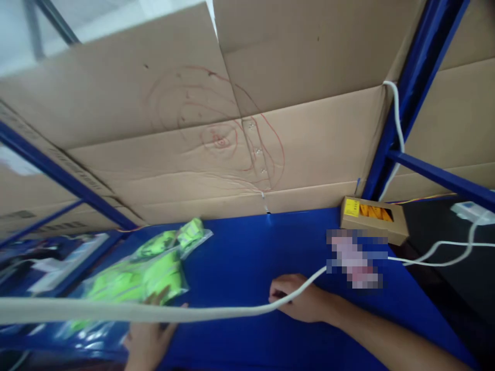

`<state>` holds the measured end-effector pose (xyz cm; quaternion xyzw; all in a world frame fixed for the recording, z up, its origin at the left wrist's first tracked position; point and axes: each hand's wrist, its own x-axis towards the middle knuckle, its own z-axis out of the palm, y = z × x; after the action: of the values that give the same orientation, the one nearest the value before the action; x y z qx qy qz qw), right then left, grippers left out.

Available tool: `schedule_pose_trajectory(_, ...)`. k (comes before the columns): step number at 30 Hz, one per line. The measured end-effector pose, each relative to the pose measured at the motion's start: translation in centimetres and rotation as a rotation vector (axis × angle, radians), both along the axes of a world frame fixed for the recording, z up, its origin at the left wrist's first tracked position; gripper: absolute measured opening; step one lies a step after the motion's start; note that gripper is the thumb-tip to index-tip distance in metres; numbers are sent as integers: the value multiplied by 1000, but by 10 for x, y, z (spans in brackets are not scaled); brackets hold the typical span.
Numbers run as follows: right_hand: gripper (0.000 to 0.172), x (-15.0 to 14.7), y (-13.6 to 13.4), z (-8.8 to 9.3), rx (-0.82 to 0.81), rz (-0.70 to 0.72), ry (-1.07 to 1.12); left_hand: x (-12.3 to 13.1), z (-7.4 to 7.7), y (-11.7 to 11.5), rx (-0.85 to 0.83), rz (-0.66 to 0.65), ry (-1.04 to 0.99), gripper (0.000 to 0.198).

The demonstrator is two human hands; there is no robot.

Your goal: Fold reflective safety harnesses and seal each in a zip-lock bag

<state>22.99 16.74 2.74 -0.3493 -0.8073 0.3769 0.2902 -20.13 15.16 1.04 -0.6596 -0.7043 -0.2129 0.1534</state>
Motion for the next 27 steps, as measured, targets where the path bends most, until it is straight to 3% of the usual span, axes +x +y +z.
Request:
schedule_pose_trajectory(2,11,-2,-4,-2,74,21,-26,-4,-6,-2,72,-87,-15,36)
schedule_pose_trajectory(5,15,-3,-9,-3,177,40,-120,23,4,4,194,-139,-82,30)
schedule_pose_trajectory(12,15,0,-10,4,116,11,-70,131,37,26,256,-332,-276,30)
schedule_pose_trajectory(18,51,-12,28,9,-100,-266,152,231,55,53,198,-623,-398,27)
schedule_pose_trajectory(22,66,-18,56,3,-162,-447,261,271,42,73,82,-802,-379,27)
schedule_pose_trajectory(27,34,-16,57,-18,-167,-576,299,268,14,71,-39,-871,-369,27)
